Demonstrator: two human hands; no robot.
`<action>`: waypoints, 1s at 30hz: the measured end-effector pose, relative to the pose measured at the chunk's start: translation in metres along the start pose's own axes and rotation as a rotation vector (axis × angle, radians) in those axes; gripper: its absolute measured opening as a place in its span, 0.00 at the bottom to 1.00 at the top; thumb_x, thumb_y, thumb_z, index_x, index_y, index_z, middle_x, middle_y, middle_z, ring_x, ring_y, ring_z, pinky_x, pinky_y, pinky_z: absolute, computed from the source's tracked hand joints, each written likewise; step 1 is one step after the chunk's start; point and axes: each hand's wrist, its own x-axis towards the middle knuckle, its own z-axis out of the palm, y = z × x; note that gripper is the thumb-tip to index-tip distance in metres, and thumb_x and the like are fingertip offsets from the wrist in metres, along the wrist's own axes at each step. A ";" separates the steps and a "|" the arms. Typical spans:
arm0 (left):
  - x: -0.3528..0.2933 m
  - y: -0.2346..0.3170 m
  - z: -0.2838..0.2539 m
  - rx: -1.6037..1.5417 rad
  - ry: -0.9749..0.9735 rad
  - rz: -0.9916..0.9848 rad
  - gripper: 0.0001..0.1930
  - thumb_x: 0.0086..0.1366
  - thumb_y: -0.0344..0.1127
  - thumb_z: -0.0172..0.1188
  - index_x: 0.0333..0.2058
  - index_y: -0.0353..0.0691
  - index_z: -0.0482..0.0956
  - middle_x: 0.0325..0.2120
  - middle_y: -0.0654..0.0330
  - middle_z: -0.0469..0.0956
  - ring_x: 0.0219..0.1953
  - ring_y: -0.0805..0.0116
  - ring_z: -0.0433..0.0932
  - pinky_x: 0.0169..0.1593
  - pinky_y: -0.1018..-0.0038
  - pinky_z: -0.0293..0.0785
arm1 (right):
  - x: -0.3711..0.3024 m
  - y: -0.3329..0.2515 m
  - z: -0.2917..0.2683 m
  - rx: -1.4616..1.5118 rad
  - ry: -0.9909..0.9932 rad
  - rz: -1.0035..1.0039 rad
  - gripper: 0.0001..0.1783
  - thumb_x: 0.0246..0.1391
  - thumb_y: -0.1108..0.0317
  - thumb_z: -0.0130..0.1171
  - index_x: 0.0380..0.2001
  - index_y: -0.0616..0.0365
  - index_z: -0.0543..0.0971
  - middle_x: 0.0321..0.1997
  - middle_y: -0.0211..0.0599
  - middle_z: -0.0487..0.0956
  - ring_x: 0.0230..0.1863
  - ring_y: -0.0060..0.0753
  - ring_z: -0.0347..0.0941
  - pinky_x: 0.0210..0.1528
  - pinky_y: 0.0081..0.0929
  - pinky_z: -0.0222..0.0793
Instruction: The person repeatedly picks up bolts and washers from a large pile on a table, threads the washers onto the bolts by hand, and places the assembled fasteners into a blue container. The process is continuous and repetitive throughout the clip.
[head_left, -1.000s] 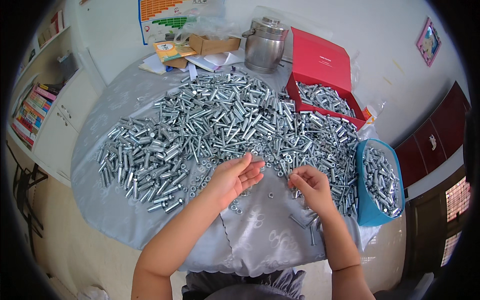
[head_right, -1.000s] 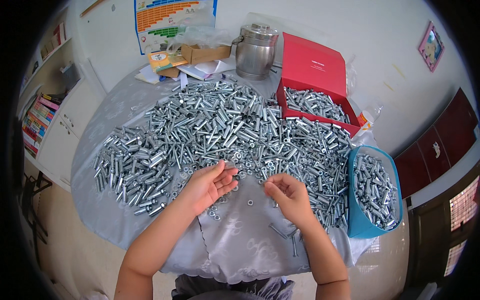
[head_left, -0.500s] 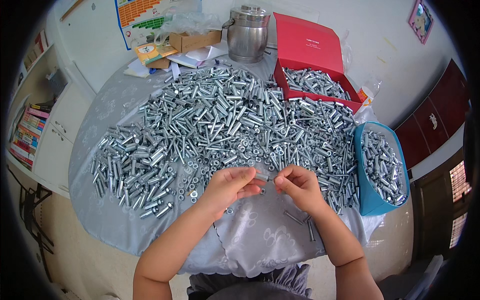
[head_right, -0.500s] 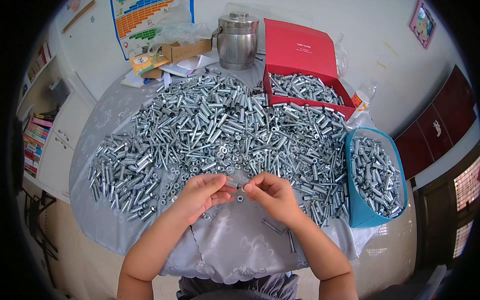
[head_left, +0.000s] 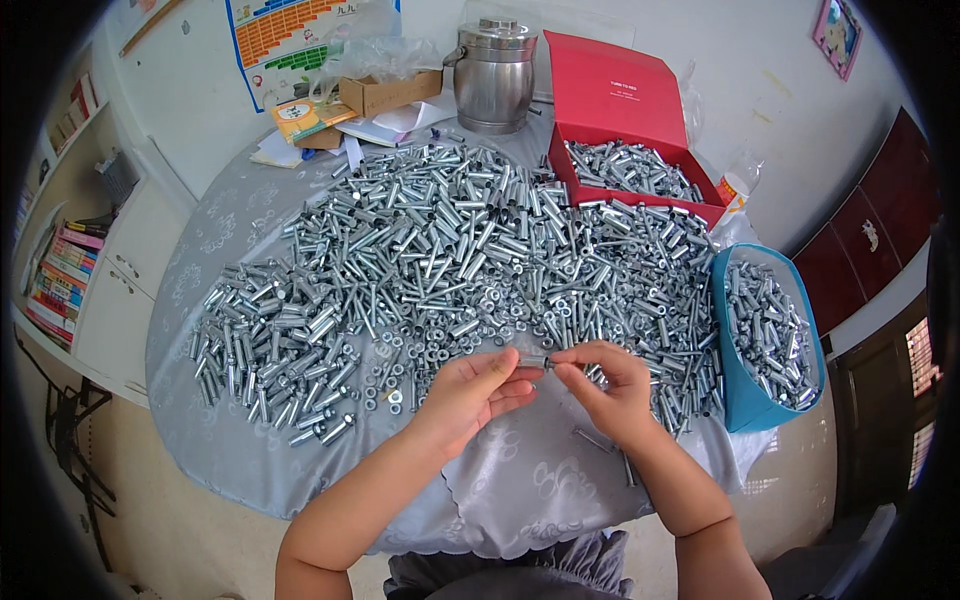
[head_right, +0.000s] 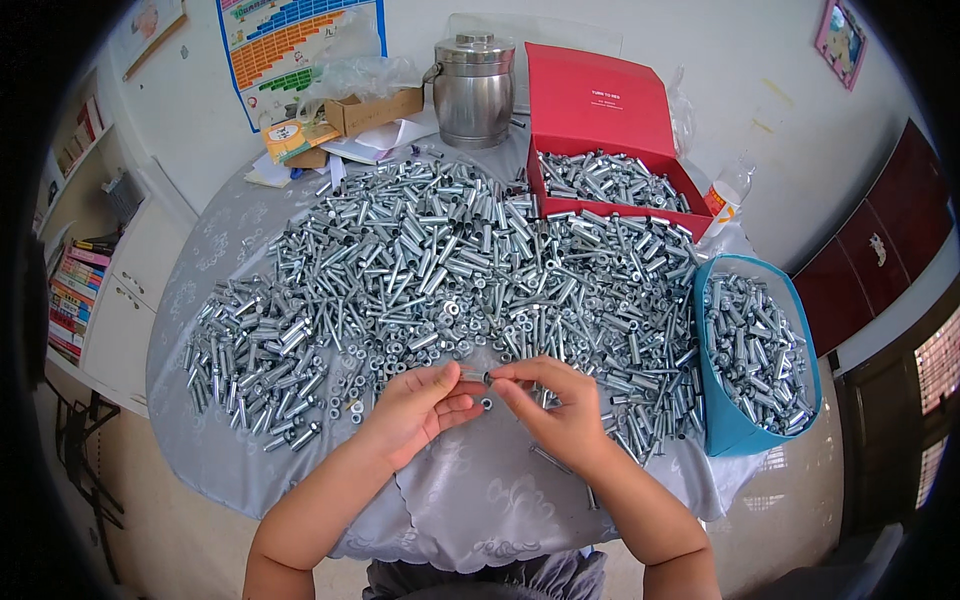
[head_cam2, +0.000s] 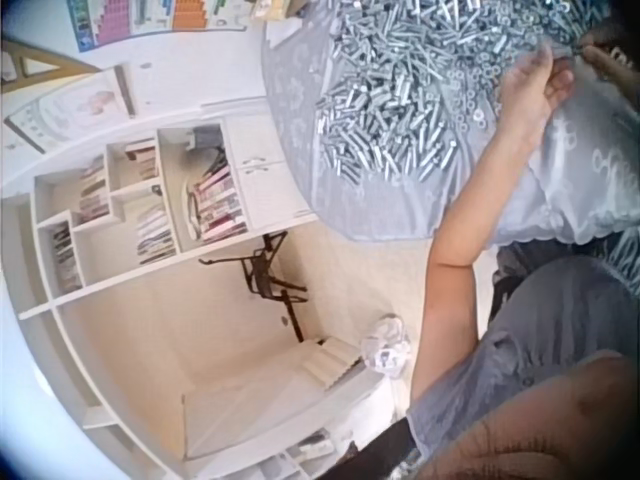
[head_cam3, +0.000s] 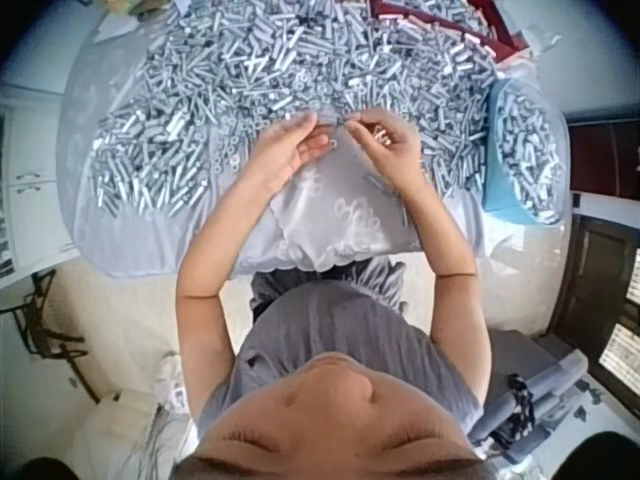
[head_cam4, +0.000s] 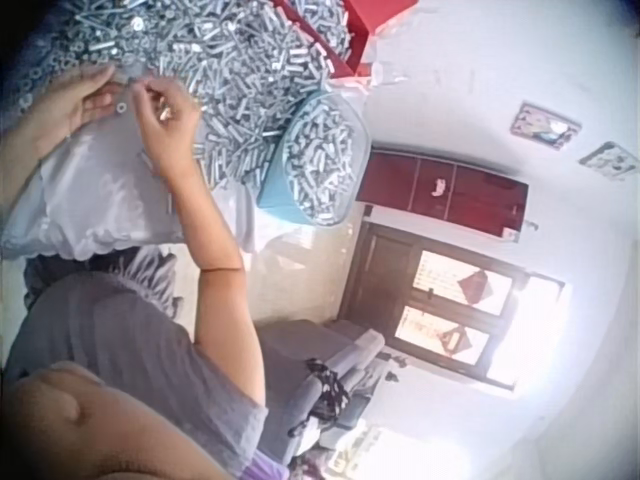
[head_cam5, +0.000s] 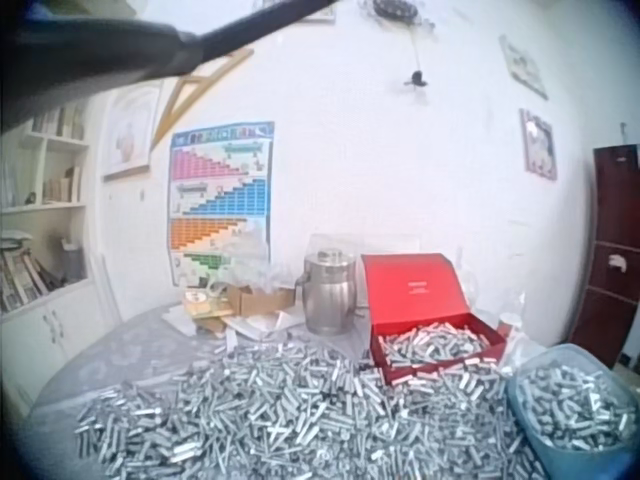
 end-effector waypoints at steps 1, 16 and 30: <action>0.000 0.000 0.001 -0.001 -0.005 0.012 0.19 0.62 0.43 0.53 0.43 0.31 0.71 0.39 0.53 0.75 0.37 0.72 0.75 0.48 0.71 0.73 | 0.000 -0.002 0.001 -0.014 0.000 -0.028 0.06 0.45 0.78 0.60 0.30 0.64 0.78 0.32 0.34 0.77 0.30 0.21 0.70 0.33 0.17 0.65; -0.006 0.018 0.005 0.125 0.052 0.007 0.25 0.64 0.60 0.40 0.17 0.47 0.59 0.11 0.74 0.49 0.12 0.82 0.46 0.16 0.82 0.44 | 0.026 -0.034 0.017 0.017 -0.149 -0.092 0.11 0.42 0.73 0.64 0.33 0.58 0.79 0.28 0.32 0.77 0.33 0.26 0.72 0.34 0.21 0.65; -0.001 0.038 -0.023 -0.272 -0.004 -0.037 0.23 0.66 0.49 0.37 0.12 0.51 0.53 0.08 0.74 0.47 0.10 0.80 0.47 0.15 0.80 0.46 | 0.032 0.008 0.031 -0.405 -0.306 -0.342 0.08 0.41 0.72 0.61 0.29 0.53 0.81 0.27 0.36 0.75 0.28 0.39 0.71 0.32 0.32 0.67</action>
